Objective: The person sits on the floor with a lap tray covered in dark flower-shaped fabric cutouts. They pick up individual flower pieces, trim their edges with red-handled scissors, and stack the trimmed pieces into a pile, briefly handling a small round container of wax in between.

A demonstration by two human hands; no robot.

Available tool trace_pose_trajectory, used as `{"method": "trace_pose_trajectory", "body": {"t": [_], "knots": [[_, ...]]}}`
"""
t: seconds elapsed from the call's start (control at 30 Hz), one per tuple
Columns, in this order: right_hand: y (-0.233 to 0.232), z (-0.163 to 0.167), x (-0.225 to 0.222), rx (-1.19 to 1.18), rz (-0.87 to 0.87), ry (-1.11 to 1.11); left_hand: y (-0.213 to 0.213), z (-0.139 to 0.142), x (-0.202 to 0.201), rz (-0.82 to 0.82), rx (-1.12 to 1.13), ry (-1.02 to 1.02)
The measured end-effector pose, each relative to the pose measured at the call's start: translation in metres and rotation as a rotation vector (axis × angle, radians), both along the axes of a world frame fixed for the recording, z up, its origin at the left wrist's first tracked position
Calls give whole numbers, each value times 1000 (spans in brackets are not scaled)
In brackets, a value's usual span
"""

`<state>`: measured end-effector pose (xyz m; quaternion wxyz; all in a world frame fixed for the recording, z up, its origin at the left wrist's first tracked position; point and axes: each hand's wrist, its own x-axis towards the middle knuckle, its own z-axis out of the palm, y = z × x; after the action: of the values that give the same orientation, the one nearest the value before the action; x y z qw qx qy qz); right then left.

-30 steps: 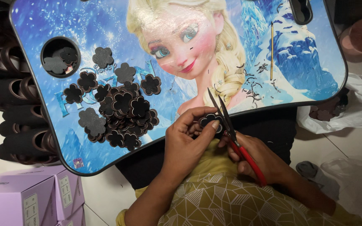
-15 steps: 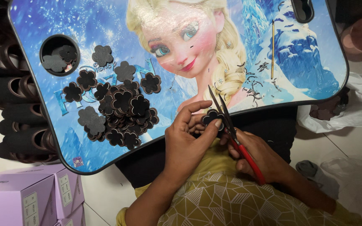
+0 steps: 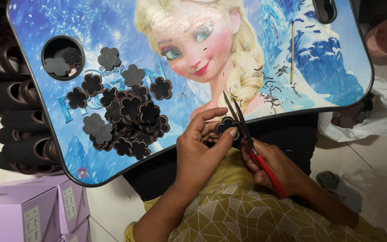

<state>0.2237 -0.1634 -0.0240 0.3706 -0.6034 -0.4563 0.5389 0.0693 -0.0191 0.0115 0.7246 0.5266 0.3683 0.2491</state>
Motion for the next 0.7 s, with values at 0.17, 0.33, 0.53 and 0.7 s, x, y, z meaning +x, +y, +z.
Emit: {"method": "trace_pose_trajectory", "body": {"t": [0.17, 0.33, 0.53, 0.7], "knots": [[-3, 0, 1, -25, -1, 10, 1, -1, -1, -1, -4, 0], [-4, -1, 1, -42, -9, 45, 2, -3, 0, 6, 18, 14], [-7, -5, 4, -26, 10, 5, 2, -5, -2, 20, 49, -8], [-7, -5, 2, -37, 7, 37, 2, -6, -3, 41, -5, -49]]}}
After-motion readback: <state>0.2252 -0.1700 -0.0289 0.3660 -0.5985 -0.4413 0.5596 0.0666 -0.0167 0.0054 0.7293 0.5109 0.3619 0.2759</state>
